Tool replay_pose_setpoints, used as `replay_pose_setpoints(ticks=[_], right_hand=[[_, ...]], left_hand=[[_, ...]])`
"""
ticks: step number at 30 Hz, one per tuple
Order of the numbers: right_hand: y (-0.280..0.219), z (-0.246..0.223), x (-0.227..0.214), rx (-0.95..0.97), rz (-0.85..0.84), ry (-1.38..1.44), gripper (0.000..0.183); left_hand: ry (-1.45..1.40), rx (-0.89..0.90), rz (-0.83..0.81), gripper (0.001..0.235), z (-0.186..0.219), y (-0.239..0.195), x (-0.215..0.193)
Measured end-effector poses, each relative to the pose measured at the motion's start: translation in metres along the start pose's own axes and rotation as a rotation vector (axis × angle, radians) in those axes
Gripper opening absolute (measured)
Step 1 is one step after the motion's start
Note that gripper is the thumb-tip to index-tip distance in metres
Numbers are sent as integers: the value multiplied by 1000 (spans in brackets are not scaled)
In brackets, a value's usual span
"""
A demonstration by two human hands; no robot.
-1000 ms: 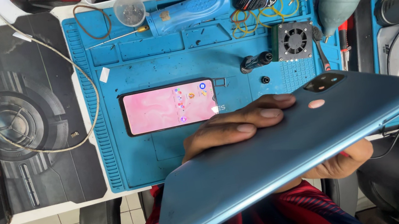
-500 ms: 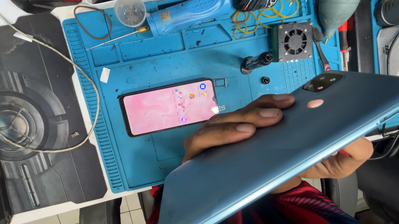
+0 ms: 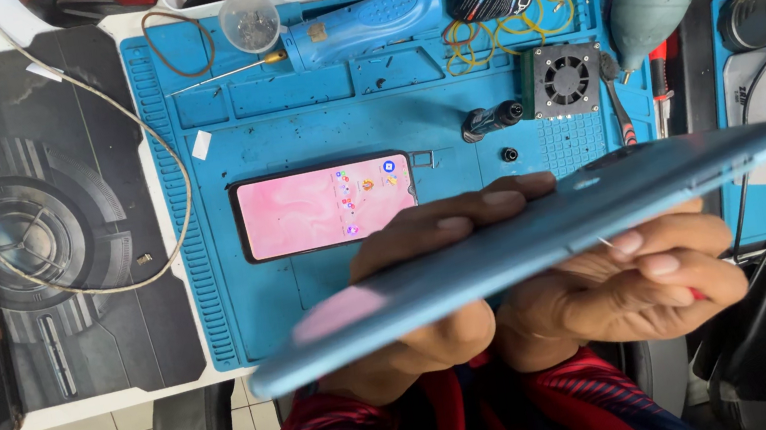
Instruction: The person disassembles a smartphone by removing the back cover and using a heat gun to warm the edges. They then use a metal prying tool to separate the screen assembly from the frame and test the touchscreen responsiveness.
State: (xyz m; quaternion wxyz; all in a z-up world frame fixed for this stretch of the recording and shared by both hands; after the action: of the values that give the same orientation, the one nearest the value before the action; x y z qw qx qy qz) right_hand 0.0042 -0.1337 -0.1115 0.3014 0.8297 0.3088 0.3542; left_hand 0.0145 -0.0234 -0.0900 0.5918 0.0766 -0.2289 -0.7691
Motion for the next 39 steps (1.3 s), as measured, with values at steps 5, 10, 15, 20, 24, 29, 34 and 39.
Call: replay_pose_setpoints(ticks=[5, 10, 15, 20, 24, 29, 34, 39], right_hand=[[11, 5, -13, 59, 129, -35, 22], [35, 18, -47, 297, 117, 80, 25], [56, 32, -66, 354, -122, -39, 21], [67, 27, -72, 430, -432, -258, 5], [64, 14, -73, 349, -764, -609, 10], [49, 16, -81, 124, -950, -863, 13], [39, 34, -94, 62, -1014, -970, 12], [39, 38, -102, -34, -1063, -993, 19]], left_hand=[[-380, -8, 497, 20, -11, -6, 1], [-483, -115, 639, 24, -25, -11, -1], [-548, -105, 712, 24, -32, -13, -4], [-523, -57, 715, 19, -30, -11, -3], [-443, -10, 704, 13, -23, -10, -1], [-413, -21, 711, 19, -11, -22, -2], [-407, -71, 650, 18, 0, -37, -2], [-425, -71, 642, 20, 8, -48, -7]])
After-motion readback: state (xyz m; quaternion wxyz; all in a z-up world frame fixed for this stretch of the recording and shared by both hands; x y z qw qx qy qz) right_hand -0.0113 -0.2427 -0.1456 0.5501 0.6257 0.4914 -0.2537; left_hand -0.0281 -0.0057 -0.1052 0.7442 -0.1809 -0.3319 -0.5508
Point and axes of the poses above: each hand's wrist, its own y-axis towards the middle knuckle, its own x-axis out of the palm, z = x × y, the point moved 3 cm from there along y, towards the middle knuckle, and after that the axes turned 5 degrees about -x, right-handed, at the moved point
